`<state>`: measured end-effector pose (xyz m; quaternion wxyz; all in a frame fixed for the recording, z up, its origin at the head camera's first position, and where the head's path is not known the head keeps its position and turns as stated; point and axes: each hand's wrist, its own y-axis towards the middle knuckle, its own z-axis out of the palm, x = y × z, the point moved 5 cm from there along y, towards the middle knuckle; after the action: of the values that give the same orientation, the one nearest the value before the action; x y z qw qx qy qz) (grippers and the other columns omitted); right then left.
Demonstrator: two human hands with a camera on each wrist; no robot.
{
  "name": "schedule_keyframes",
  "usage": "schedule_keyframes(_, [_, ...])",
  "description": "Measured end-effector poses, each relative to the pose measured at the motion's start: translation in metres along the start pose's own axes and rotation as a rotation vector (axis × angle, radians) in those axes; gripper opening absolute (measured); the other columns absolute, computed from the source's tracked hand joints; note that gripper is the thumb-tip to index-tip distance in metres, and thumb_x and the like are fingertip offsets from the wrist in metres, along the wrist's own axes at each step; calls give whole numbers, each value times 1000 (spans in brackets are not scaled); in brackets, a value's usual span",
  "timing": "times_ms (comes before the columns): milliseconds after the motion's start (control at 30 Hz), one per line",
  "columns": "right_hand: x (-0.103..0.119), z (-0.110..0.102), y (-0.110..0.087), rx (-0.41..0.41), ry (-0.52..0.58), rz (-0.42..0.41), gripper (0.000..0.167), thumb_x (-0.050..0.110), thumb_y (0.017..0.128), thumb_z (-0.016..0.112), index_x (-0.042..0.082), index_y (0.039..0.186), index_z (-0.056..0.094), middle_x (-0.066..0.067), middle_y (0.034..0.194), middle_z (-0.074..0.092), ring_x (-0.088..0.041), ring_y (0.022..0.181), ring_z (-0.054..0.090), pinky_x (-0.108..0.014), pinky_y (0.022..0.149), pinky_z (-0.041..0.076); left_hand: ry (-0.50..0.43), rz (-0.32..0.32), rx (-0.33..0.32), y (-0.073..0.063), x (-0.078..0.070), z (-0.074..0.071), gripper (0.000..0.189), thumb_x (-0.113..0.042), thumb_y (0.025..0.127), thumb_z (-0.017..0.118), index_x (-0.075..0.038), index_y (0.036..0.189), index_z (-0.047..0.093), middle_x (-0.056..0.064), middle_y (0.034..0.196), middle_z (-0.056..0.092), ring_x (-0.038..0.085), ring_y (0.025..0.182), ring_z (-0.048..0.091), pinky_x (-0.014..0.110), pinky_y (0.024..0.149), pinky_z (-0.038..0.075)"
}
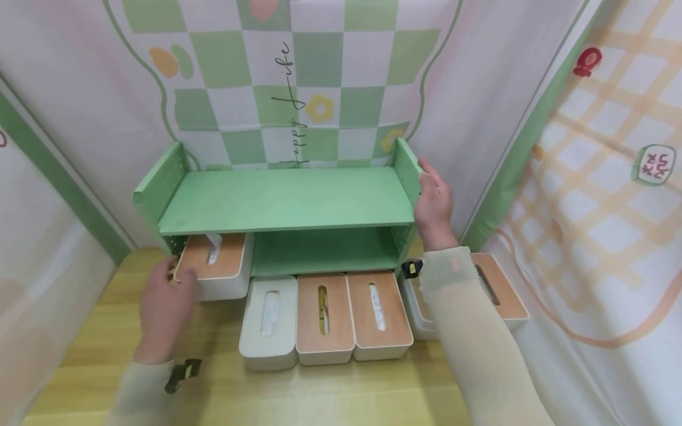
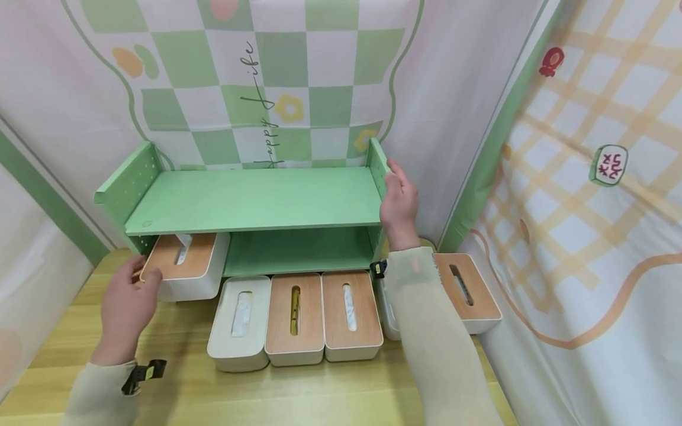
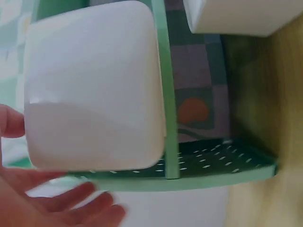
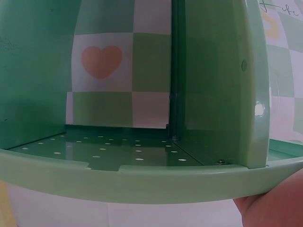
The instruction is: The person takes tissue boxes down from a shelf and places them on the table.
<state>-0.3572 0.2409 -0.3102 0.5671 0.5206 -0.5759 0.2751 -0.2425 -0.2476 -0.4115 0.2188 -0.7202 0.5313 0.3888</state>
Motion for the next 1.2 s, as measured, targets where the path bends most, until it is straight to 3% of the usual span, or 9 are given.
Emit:
schedule_keyframes(100, [0, 0, 0, 1, -3, -1, 43, 37, 106, 32, 38, 146, 48, 6, 52, 28, -8, 38, 23, -26, 31, 24, -247, -164, 172, 5, 17, 5, 75, -49, 104, 40, 1, 156, 20, 32, 151, 32, 44, 124, 48, 54, 98, 46])
schedule_keyframes(233, [1, 0, 0, -4, 5, -8, 43, 36, 106, 33, 36, 147, 49, 6, 51, 28, -7, 38, 23, -26, 31, 23, -621, -305, 379, 8, 29, 15, 80, -49, 105, 38, 1, 158, 2, 35, 156, 17, 31, 112, 57, 41, 91, 54])
schedule_keyframes(400, [2, 1, -1, -1, 10, -13, 43, 36, 106, 33, 36, 147, 48, -1, 58, 37, -7, 38, 23, -26, 31, 24, -845, -368, 440, 10, 35, 21, 83, -49, 105, 41, -12, 159, -9, 28, 161, 6, 39, 133, 37, 47, 106, 40])
schedule_keyframes(533, [2, 1, -1, 0, 10, -11, 43, 36, 106, 33, 38, 146, 48, -7, 69, 45, -7, 37, 24, -26, 31, 24, -882, -360, 463, 8, 36, 21, 82, -47, 106, 41, -13, 159, -12, 25, 162, 1, 43, 141, 22, 50, 110, 34])
schedule_keyframes(733, [0, 0, -1, -5, 0, 3, 42, 37, 106, 32, 40, 145, 48, -5, 70, 47, -7, 38, 23, -26, 31, 25, -847, -316, 507, 11, 39, 17, 81, -52, 105, 36, -11, 160, -7, 27, 161, 6, 30, 127, 43, 55, 111, 30])
schedule_keyframes(833, [-2, 2, -2, 4, -2, 15, 43, 37, 106, 32, 40, 146, 47, -8, 95, 58, -7, 39, 24, -25, 32, 26, -807, -306, 539, 19, 43, 14, 82, -54, 104, 37, -12, 160, -6, 27, 161, 6, 28, 126, 45, 56, 111, 28])
schedule_keyframes(933, [-4, 2, -2, 2, -6, 16, 43, 36, 106, 32, 40, 146, 48, -8, 81, 54, -7, 39, 23, -25, 32, 25, -783, -288, 595, 29, 46, 13, 83, -52, 105, 39, -10, 159, -8, 26, 161, 8, 25, 122, 50, 50, 107, 37])
schedule_keyframes(1033, [-4, 1, -1, 0, -6, 5, 43, 37, 106, 32, 39, 146, 48, -4, 62, 38, -7, 39, 23, -25, 32, 25, -782, -265, 643, 36, 49, 12, 80, -44, 106, 40, -3, 158, -4, 30, 147, 40, 21, 109, 60, 45, 96, 48])
schedule_keyframes(1200, [-2, 0, 1, 0, 2, -6, 43, 37, 106, 32, 37, 146, 48, 5, 53, 28, -8, 39, 23, -26, 31, 24, -815, -260, 692, 37, 52, 9, 51, -35, 107, 43, -4, 146, 29, 4, 107, 69, 23, 98, 67, 47, 89, 52])
